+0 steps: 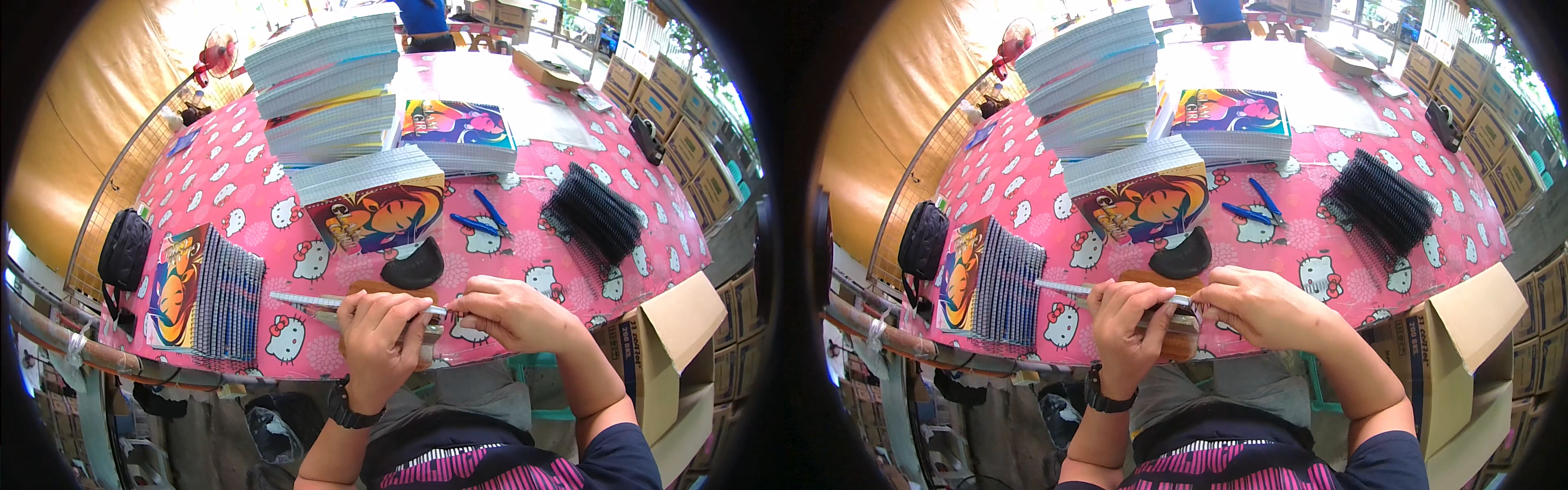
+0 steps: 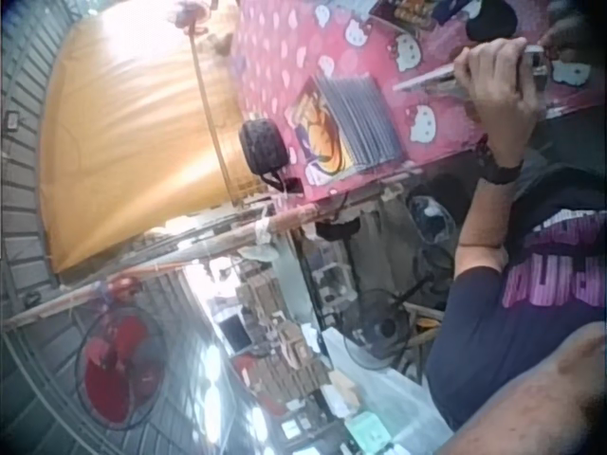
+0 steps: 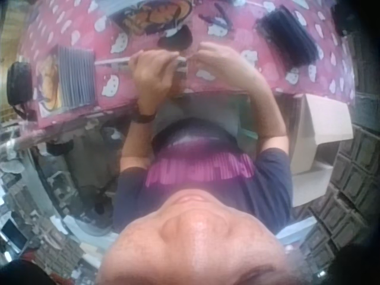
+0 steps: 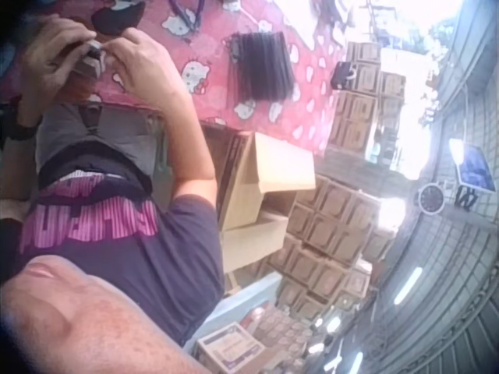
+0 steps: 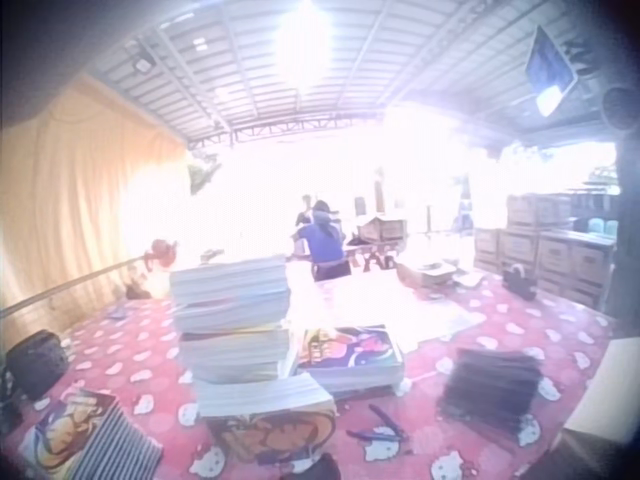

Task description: The person assembles spiral notebooks by aligning the pages and covers, threading a plastic coil through the pre-punched holes, and trimming the ends of the coil with a hand tool.

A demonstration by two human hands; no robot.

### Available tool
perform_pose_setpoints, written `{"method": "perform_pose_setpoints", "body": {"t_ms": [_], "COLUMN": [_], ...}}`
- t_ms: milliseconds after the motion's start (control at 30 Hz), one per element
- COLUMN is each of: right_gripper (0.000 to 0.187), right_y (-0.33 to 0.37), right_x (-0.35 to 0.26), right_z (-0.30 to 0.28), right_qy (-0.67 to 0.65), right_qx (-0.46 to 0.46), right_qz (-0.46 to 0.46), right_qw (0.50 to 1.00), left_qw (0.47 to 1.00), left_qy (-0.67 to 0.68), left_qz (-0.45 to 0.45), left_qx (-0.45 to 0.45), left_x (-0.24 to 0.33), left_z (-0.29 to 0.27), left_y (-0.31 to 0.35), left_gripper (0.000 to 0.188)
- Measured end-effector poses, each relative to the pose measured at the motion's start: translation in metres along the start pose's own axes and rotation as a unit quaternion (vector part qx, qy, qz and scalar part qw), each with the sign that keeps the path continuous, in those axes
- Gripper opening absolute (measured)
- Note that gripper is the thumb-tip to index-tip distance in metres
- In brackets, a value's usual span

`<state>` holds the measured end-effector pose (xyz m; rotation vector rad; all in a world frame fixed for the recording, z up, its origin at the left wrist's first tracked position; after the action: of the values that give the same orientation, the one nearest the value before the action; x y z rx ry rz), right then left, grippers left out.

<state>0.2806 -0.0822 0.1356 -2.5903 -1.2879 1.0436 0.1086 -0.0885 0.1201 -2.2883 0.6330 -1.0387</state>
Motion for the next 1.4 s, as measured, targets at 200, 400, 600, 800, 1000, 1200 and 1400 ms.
{"method": "perform_pose_setpoints", "body": {"t_ms": [200, 400, 600, 800, 1000, 1200, 1400], "right_gripper": [0.038, 0.044, 0.067, 0.052, 0.063, 0.062, 0.053], "right_y": [-0.003, -0.016, -0.036, -0.022, -0.015, -0.015, 0.006], "right_x": [-0.004, 0.08, 0.108, 0.113, 0.113, 0.083, 0.049], "right_z": [0.003, 0.023, 0.085, 0.083, 0.092, 0.058, 0.021], "right_qy": [-0.086, -0.106, 0.183, 0.144, 0.225, -0.241, -0.442], "right_qx": [0.092, 0.072, 0.026, 0.099, 0.08, 0.072, 0.145], "right_qz": [0.025, 0.164, 0.175, 0.116, 0.213, 0.148, -0.013], "right_qw": [0.992, 0.978, 0.967, 0.978, 0.948, 0.957, 0.885], "left_qw": [0.998, 0.992, 0.995, 0.998, 0.986, 0.995, 0.995], "left_qy": [-0.009, -0.06, -0.034, -0.011, -0.09, -0.085, -0.077], "left_qz": [0.015, 0.014, 0.022, -0.002, -0.002, -0.054, -0.047], "left_qx": [-0.061, -0.11, -0.095, -0.065, -0.139, -0.011, -0.031], "left_x": [0.009, 0.008, 0.007, 0.012, -0.005, -0.004, -0.029], "left_z": [-0.001, 0.004, 0.001, -0.005, 0.007, -0.024, -0.021], "left_y": [-0.002, -0.001, 0.001, -0.005, 0.002, -0.004, 0.006], "left_gripper": [0.021, 0.012, 0.018, 0.017, 0.025, 0.031, 0.033]}}
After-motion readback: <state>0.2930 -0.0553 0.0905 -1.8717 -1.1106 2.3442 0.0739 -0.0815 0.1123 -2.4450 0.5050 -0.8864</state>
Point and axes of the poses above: each hand's wrist, its own y-axis away from the middle knuckle, its own z-axis out of the palm, x = y × z, the point moved 5 cm from there along -y, towards the middle knuckle, and after that the axes turned 6 degrees about -z, right-handed, at the moved point
